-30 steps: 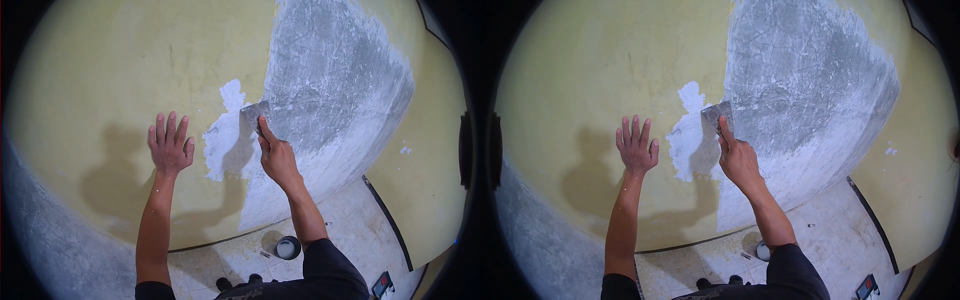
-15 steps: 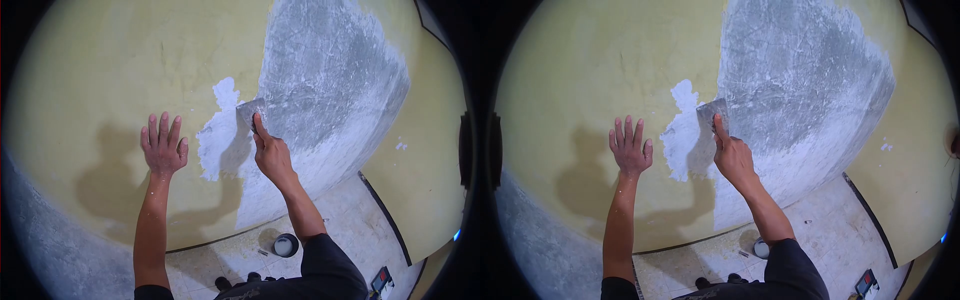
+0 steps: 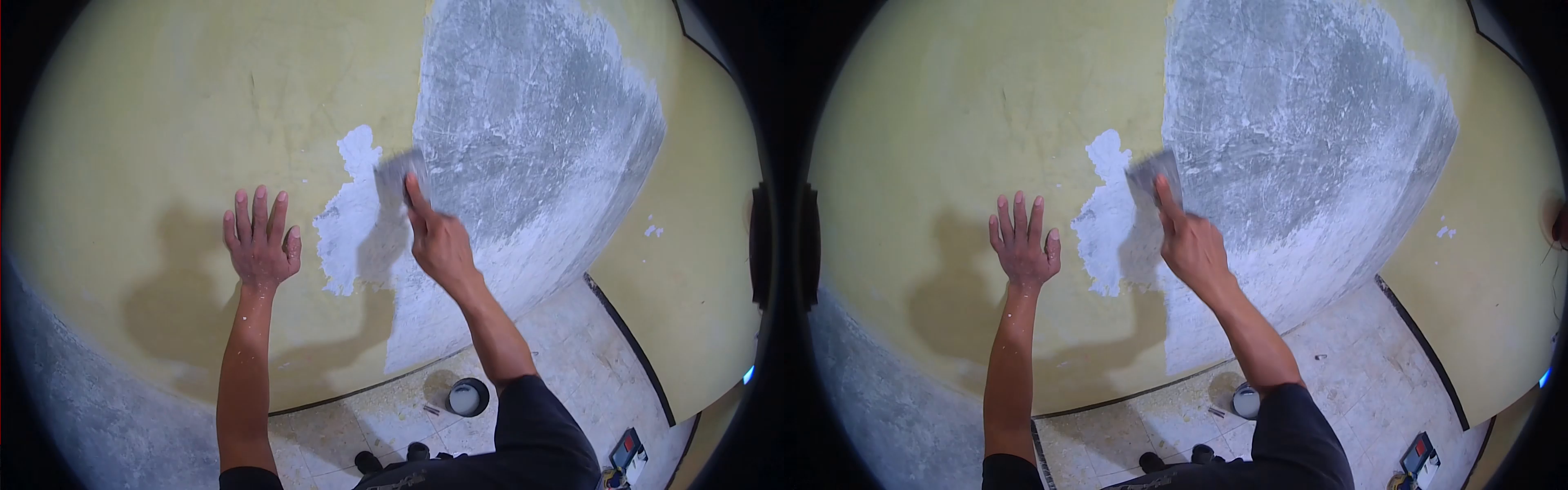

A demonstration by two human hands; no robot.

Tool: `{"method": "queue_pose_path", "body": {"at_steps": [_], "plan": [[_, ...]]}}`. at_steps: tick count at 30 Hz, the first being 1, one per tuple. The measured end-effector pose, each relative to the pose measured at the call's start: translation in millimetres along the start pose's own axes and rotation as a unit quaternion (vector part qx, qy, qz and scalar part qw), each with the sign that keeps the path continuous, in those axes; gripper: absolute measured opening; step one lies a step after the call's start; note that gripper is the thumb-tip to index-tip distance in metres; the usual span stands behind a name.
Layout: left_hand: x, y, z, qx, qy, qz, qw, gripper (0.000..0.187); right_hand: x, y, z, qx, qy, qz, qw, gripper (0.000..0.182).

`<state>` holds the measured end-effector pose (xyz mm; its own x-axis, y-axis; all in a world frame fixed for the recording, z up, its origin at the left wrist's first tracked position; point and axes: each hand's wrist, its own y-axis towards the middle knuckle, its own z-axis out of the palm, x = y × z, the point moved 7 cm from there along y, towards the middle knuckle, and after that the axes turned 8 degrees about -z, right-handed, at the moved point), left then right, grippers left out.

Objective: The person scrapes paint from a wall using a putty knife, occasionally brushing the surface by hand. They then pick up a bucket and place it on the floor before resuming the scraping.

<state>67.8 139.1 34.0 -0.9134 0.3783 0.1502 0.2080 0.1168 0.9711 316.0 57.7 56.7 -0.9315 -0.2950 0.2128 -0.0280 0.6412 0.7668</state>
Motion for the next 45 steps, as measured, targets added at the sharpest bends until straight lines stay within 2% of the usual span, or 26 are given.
{"method": "queue_pose_path", "body": {"at_steps": [3,6,12,18,22,28,31,40,42,45], "plan": [[-0.5,1.2,-1.6,0.004,0.001,0.002,1.000,0.055,17.5,13.6,-13.3,-0.023,0.001,0.001,1.000,0.057],[0.7,1.0,-2.1,0.009,-0.006,0.002,1.000,0.055,-9.3,-33.0,11.7,0.008,0.011,0.014,1.000,0.055],[2.1,0.2,-0.7,0.011,0.001,-0.017,1.000,0.051,6.0,3.8,-1.1,0.002,0.015,0.015,1.000,0.061],[1.3,-0.1,-1.3,0.005,-0.003,0.001,1.000,0.055,-1.9,-24.3,14.8,0.004,0.021,0.023,1.000,0.060],[2.3,-0.9,-2.8,0.019,-0.002,-0.016,1.000,0.051,5.8,-13.9,10.4,0.025,0.000,0.044,0.999,0.058],[0.9,2.7,-1.6,0.002,-0.008,-0.006,1.000,0.055,6.9,-12.4,13.7,-0.026,0.043,0.012,0.999,0.055],[0.4,-0.4,-2.9,0.008,-0.008,-0.003,1.000,0.054,9.2,-14.4,14.4,-0.002,0.034,0.038,0.999,0.056],[1.1,-0.3,-3.7,0.005,-0.015,-0.003,1.000,0.054,6.1,-23.4,20.1,-0.027,0.048,0.023,0.998,0.060],[0.6,-0.5,-2.3,0.001,-0.001,-0.001,1.000,0.054,8.0,-10.9,17.5,-0.036,0.024,0.001,0.999,0.061],[0.9,-0.2,-2.3,0.005,-0.007,-0.003,1.000,0.054,16.2,2.8,3.0,-0.022,0.034,0.019,0.999,0.060]]}}
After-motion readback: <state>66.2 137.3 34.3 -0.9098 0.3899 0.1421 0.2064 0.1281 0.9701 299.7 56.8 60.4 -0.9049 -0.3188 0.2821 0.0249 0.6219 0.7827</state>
